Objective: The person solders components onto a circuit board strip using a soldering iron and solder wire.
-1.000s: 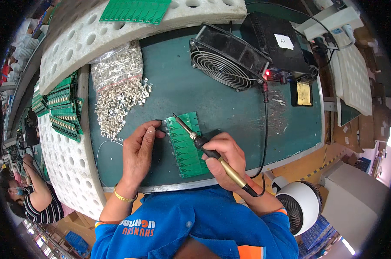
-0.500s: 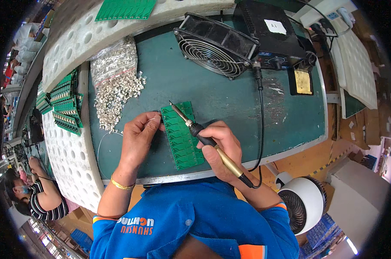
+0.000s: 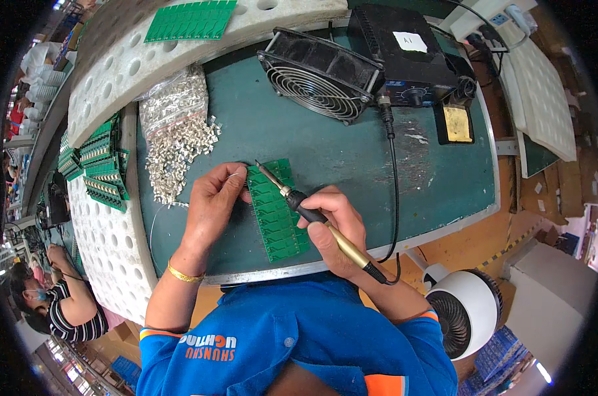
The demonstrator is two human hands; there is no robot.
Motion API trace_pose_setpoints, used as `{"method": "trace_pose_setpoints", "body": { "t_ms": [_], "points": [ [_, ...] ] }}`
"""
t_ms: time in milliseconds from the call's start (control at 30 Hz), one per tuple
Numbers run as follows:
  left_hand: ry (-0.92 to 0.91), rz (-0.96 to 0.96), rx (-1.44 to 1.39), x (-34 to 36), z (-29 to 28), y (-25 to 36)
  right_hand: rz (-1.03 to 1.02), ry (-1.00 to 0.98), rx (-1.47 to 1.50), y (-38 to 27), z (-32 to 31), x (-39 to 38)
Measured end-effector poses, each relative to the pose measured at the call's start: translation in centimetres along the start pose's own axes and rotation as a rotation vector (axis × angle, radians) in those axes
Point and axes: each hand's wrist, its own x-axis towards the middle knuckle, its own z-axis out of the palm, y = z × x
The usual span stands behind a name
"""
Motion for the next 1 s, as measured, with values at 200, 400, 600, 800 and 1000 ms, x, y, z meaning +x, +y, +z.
{"method": "trace_pose_setpoints", "body": {
  "t_ms": [200, 400, 600, 800, 1000],
  "points": [
    [-0.006, 0.022, -0.007, 0.0, 0.0, 0.0, 0.003, 0.004, -0.048, -0.9, -0.6, -0.4],
    [0.006, 0.103, -0.032, 0.2, -0.2, -0.9, -0.027, 0.027, -0.120, -1.4, -1.2, -1.7],
    [0.003, 0.060, 0.010, -0.2, -0.2, -0.2, 0.016, 0.054, -0.062, -1.4, -1.4, -2.1],
    [0.142, 0.195, 0.063, -1.3, 0.0, 0.3, 0.031, 0.049, 0.014, -1.2, -1.1, -1.8],
    [0.186, 0.246, 0.065, -2.4, -0.5, 1.0, -0.015, 0.040, 0.038, -1.8, -0.5, -1.2]
  ]
}}
